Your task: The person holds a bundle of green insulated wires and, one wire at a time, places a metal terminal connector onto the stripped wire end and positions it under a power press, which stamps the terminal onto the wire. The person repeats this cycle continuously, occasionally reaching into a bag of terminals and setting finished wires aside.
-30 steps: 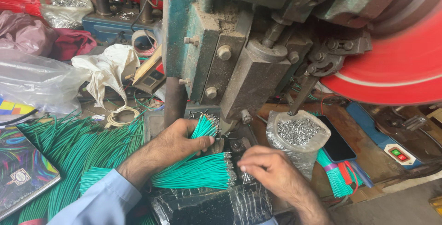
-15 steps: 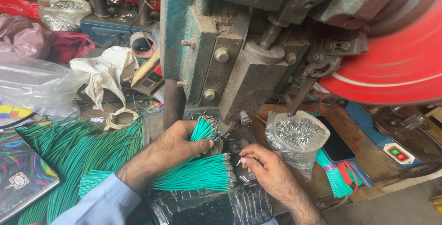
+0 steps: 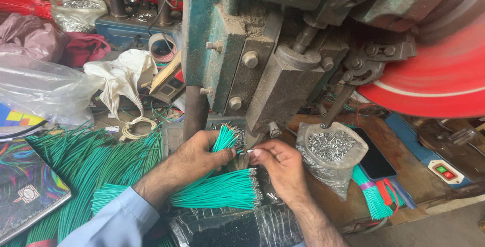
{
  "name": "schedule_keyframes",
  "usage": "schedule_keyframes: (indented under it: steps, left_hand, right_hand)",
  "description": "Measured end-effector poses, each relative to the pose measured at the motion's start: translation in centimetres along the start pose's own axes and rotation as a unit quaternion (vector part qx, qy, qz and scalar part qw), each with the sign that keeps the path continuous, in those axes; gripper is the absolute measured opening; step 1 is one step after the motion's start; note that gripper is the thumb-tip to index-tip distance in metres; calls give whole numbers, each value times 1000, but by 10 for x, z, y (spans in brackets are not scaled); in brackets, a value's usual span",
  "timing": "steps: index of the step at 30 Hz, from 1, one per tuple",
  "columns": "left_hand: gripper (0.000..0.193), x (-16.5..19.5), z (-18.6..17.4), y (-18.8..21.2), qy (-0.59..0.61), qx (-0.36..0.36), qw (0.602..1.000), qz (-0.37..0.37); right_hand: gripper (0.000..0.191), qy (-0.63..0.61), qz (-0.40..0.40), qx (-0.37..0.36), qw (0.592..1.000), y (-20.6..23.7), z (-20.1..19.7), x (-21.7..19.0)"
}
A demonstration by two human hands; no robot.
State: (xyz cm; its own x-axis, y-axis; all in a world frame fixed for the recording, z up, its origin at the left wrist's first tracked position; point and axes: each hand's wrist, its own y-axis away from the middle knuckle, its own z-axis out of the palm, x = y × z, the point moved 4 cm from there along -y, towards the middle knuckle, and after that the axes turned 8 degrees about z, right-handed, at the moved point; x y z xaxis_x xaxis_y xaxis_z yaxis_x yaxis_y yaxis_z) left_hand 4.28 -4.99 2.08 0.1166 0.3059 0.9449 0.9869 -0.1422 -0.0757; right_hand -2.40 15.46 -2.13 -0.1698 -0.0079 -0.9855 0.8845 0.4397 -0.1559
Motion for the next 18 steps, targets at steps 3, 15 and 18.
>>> schedule_keyframes:
  steps: [3,15,18]
  left_hand:
    - [29,4,1,1,14,-15,1000,19]
    - [29,3,2,2,-10,-8,1000,1]
    - [33,2,0,4,13,3,1000,4]
  right_hand:
    - [13,16,16,-2,1000,-1,0,4]
    - [16,13,21,-13,1000,5,-3,0]
    - [18,32,-20,-39,999,25,-6,-20]
